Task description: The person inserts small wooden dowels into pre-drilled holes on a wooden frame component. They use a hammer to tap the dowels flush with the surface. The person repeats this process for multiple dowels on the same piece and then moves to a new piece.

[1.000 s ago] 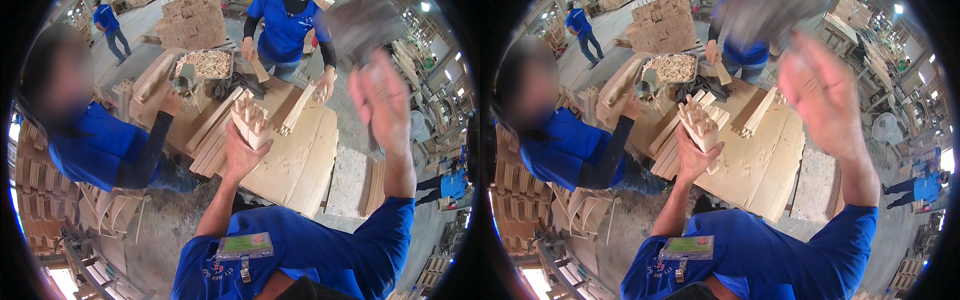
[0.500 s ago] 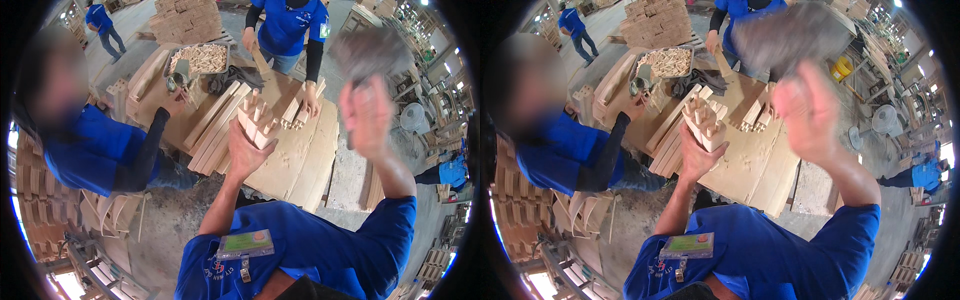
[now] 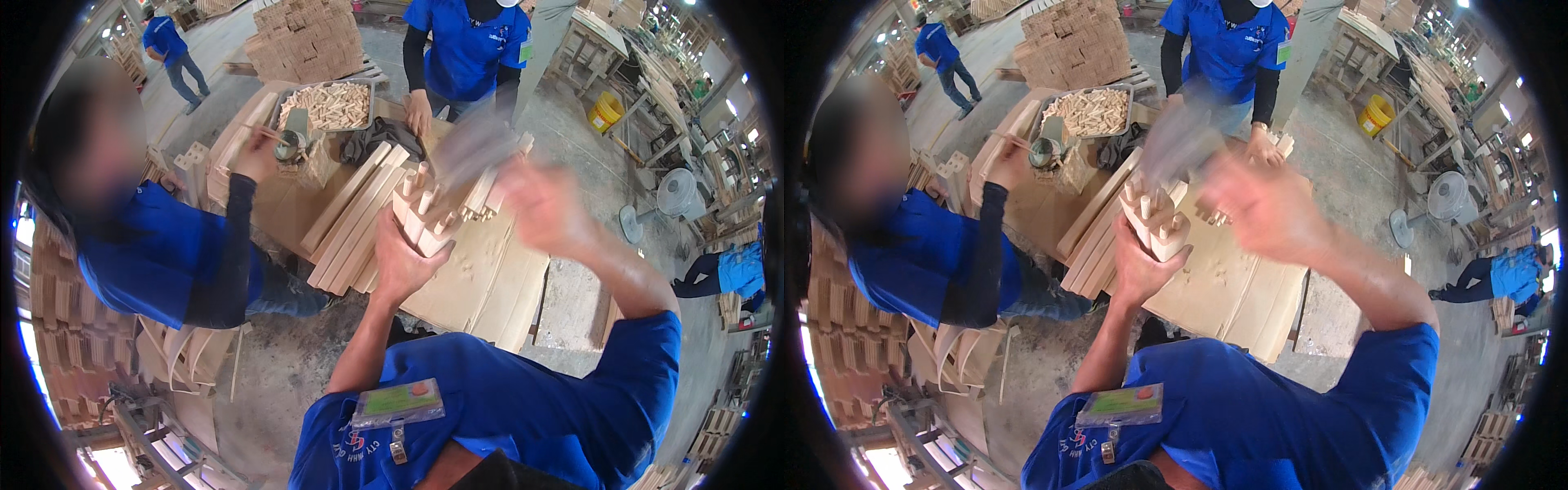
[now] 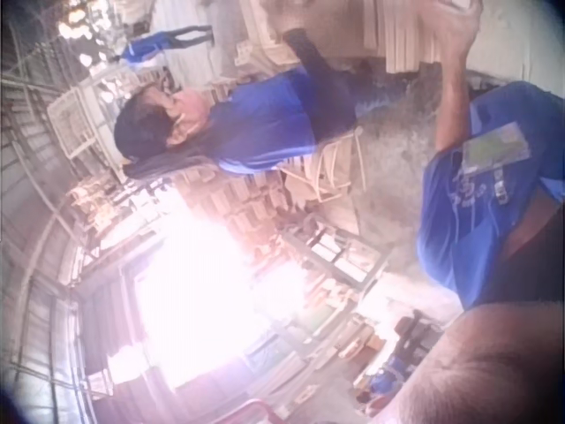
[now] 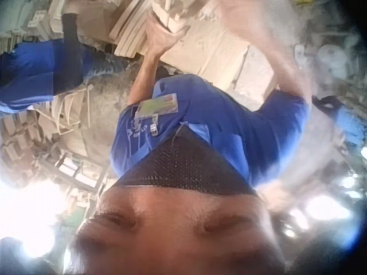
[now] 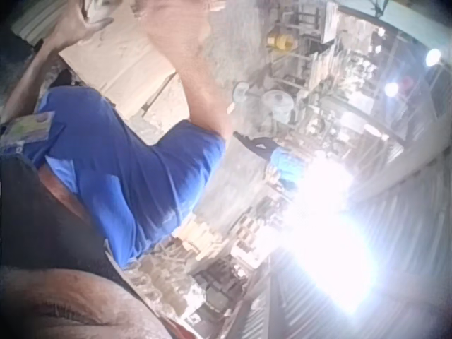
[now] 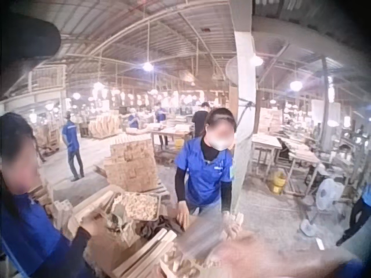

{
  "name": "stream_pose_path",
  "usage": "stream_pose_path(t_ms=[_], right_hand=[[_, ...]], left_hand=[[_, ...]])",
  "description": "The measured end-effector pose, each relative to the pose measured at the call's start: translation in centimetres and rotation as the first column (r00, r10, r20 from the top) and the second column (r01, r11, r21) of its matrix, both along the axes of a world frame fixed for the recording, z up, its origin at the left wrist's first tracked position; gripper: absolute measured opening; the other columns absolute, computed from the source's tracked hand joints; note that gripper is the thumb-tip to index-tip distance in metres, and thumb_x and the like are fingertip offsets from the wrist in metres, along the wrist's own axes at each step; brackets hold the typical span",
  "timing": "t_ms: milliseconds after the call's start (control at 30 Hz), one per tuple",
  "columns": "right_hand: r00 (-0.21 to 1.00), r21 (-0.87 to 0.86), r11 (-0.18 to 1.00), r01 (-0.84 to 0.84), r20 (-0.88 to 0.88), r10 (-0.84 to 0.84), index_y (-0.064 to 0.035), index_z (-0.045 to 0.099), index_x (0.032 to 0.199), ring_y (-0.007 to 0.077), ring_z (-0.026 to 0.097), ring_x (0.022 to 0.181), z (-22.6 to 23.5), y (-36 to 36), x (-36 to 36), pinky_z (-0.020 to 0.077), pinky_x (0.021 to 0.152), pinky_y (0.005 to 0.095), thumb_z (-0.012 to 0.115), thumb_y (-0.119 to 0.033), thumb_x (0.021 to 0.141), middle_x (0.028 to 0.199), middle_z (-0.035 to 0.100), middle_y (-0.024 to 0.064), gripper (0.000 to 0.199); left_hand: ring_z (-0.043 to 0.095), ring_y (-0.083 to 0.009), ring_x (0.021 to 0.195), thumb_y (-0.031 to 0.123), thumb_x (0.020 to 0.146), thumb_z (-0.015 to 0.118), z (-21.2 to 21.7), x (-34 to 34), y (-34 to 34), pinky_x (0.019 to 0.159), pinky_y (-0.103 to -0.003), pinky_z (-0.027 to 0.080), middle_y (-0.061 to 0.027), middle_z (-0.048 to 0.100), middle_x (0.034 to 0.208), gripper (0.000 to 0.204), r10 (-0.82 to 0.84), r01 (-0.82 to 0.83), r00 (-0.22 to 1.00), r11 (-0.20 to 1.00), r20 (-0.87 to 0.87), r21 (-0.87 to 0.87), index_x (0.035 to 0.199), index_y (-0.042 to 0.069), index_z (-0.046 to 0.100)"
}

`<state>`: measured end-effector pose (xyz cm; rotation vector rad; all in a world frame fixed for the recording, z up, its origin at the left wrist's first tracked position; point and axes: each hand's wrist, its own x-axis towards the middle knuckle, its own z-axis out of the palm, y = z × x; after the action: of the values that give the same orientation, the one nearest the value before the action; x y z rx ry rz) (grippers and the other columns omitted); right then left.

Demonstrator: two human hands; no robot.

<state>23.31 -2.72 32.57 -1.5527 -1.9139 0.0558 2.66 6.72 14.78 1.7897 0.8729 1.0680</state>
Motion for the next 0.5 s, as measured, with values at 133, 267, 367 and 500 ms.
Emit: stream_pose_path(t_ms=[133, 267, 367, 500], right_hand=[[0.994, -0.238, 0.971, -0.024, 0.102, 0.049, -0.0042, 0.066, 0.126, 0.0329, 0.064, 0.07, 1.2, 0.7, -0.2, 0.052, 0.067, 0.0398, 0.065, -0.02, 0.106, 0.09, 0.065, 0.0167, 0.026], [0.836, -0.046, 0.998, 0.047, -0.546, -0.065, -0.0038, 0.059, 0.138, 0.0254, 0.063, 0.067, 3.4, 0.1, 0.2, 0.0516, 0.066, 0.0373, 0.063, -0.018, 0.107, 0.086, 0.064, 0.0039, 0.034], [0.834, 0.172, 0.985, 0.009, -0.545, 0.088, -0.0009, 0.061, 0.127, 0.0324, 0.062, 0.064, 3.6, 0.1, 0.8, 0.0525, 0.067, 0.0412, 0.061, -0.024, 0.108, 0.082, 0.068, 0.0148, 0.029], [0.991, -0.311, 0.95, -0.024, 0.121, 0.064, -0.0046, 0.064, 0.123, 0.0369, 0.066, 0.065, -1.2, 0.1, -0.9, 0.0528, 0.069, 0.0431, 0.062, -0.02, 0.105, 0.083, 0.071, 0.0172, 0.023]], left_hand=[[0.061, -0.0349, 0.115, 0.028, 0.066, 0.094, -0.1, 0.0, -0.1, 0.1, -0.047, 0.05, -0.0203, 0.055, 0.124, 0.093, 0.007, -0.007, 1.0, 1.0, 0.009, 0.002, 0.138, -0.003, 0.044], [0.06, -0.0342, 0.115, 0.027, 0.066, 0.094, -0.4, -0.1, -0.2, 0.101, -0.047, 0.05, -0.0199, 0.055, 0.124, 0.092, 0.014, -0.015, 1.0, 0.999, 0.016, 0.032, 0.138, -0.003, 0.044], [0.061, -0.0333, 0.114, 0.026, 0.066, 0.094, -0.6, 0.0, 0.1, 0.1, -0.046, 0.05, -0.0195, 0.055, 0.124, 0.091, 0.012, -0.013, 1.0, 0.999, 0.022, 0.05, 0.137, -0.003, 0.045], [0.062, -0.0286, 0.116, 0.02, 0.067, 0.095, -0.3, 0.4, 0.4, 0.099, -0.043, 0.053, -0.0183, 0.056, 0.128, 0.096, -0.05, 0.051, 0.998, 0.998, 0.039, -0.02, 0.141, -0.002, 0.038]])
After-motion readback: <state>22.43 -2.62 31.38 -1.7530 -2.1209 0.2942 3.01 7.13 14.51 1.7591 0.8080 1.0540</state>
